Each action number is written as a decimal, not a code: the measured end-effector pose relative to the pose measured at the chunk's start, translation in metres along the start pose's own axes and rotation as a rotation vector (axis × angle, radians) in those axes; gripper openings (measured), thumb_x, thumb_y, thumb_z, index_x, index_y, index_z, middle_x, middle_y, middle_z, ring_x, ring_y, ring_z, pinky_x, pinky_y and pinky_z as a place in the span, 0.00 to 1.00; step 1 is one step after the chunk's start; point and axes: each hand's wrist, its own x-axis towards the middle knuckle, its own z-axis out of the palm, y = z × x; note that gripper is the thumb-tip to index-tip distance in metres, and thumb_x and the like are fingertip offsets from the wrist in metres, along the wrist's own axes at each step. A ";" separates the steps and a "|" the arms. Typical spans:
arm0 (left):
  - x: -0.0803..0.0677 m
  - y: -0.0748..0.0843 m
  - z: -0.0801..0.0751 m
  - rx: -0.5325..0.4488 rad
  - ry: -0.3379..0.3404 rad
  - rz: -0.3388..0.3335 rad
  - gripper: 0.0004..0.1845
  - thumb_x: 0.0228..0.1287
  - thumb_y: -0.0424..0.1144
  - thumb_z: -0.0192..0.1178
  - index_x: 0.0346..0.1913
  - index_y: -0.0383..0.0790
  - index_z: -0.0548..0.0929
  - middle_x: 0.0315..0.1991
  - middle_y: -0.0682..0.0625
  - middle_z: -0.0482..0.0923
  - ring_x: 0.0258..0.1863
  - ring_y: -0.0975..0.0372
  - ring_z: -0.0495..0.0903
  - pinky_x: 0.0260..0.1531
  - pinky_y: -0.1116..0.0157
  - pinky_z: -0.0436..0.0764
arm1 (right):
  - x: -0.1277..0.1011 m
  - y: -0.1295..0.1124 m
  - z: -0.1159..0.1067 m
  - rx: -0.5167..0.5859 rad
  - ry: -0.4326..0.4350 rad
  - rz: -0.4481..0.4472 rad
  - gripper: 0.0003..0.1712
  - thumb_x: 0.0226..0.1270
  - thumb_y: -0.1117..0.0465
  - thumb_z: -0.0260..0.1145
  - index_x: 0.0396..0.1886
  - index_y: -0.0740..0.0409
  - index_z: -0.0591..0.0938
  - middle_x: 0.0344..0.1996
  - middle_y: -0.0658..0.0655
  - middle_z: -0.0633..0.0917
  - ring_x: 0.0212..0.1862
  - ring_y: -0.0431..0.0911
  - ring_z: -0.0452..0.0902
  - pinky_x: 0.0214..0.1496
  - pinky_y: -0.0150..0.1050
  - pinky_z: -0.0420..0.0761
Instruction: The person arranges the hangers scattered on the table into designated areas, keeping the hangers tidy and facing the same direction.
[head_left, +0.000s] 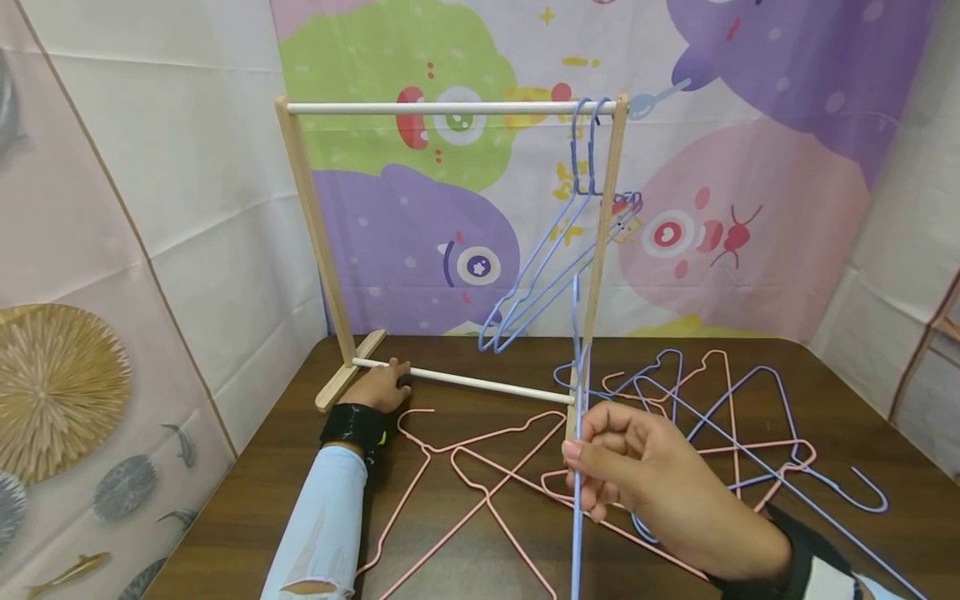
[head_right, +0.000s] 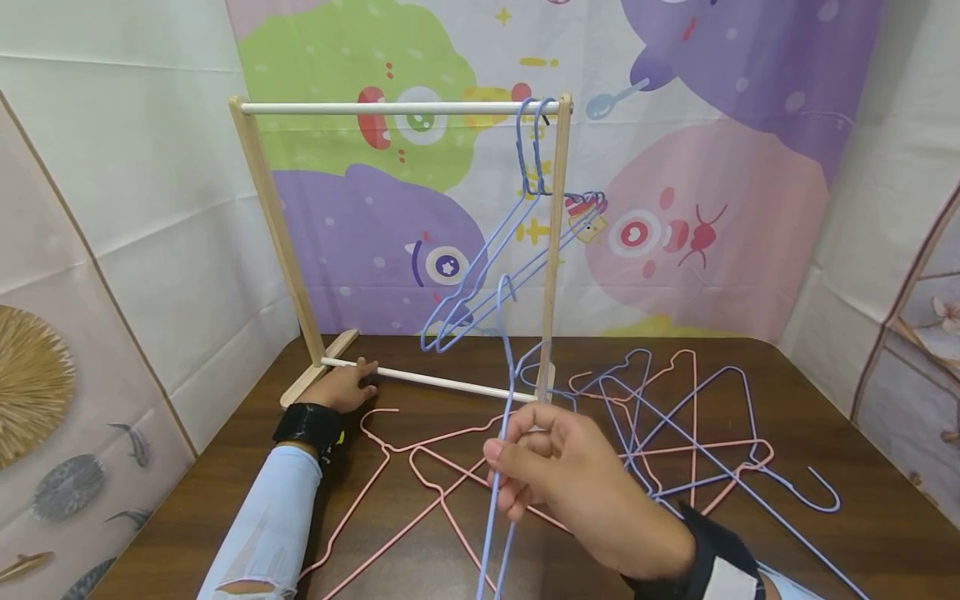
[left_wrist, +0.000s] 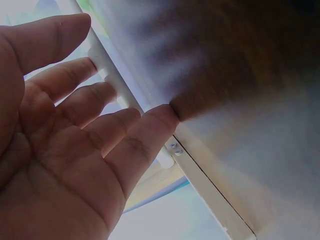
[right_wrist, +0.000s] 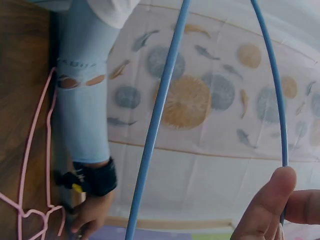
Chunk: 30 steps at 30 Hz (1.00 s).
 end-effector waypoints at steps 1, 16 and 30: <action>0.000 0.000 0.000 0.000 -0.002 -0.001 0.31 0.75 0.38 0.54 0.77 0.32 0.64 0.75 0.24 0.55 0.73 0.35 0.61 0.71 0.42 0.65 | -0.001 -0.001 0.001 0.017 -0.001 -0.012 0.03 0.76 0.68 0.61 0.39 0.60 0.75 0.31 0.54 0.83 0.28 0.42 0.81 0.30 0.34 0.83; 0.001 0.000 0.001 -0.005 -0.004 -0.015 0.31 0.76 0.38 0.54 0.77 0.33 0.64 0.76 0.24 0.54 0.74 0.35 0.61 0.71 0.42 0.65 | 0.023 -0.031 -0.005 -0.005 0.102 -0.099 0.05 0.77 0.66 0.61 0.40 0.64 0.75 0.29 0.54 0.83 0.28 0.41 0.79 0.31 0.32 0.83; 0.000 0.002 0.000 -0.012 -0.001 -0.008 0.31 0.75 0.37 0.55 0.77 0.31 0.64 0.75 0.24 0.55 0.73 0.34 0.61 0.71 0.42 0.65 | 0.081 -0.067 -0.019 0.025 0.246 -0.153 0.10 0.76 0.65 0.63 0.42 0.67 0.72 0.30 0.54 0.82 0.27 0.40 0.77 0.31 0.28 0.81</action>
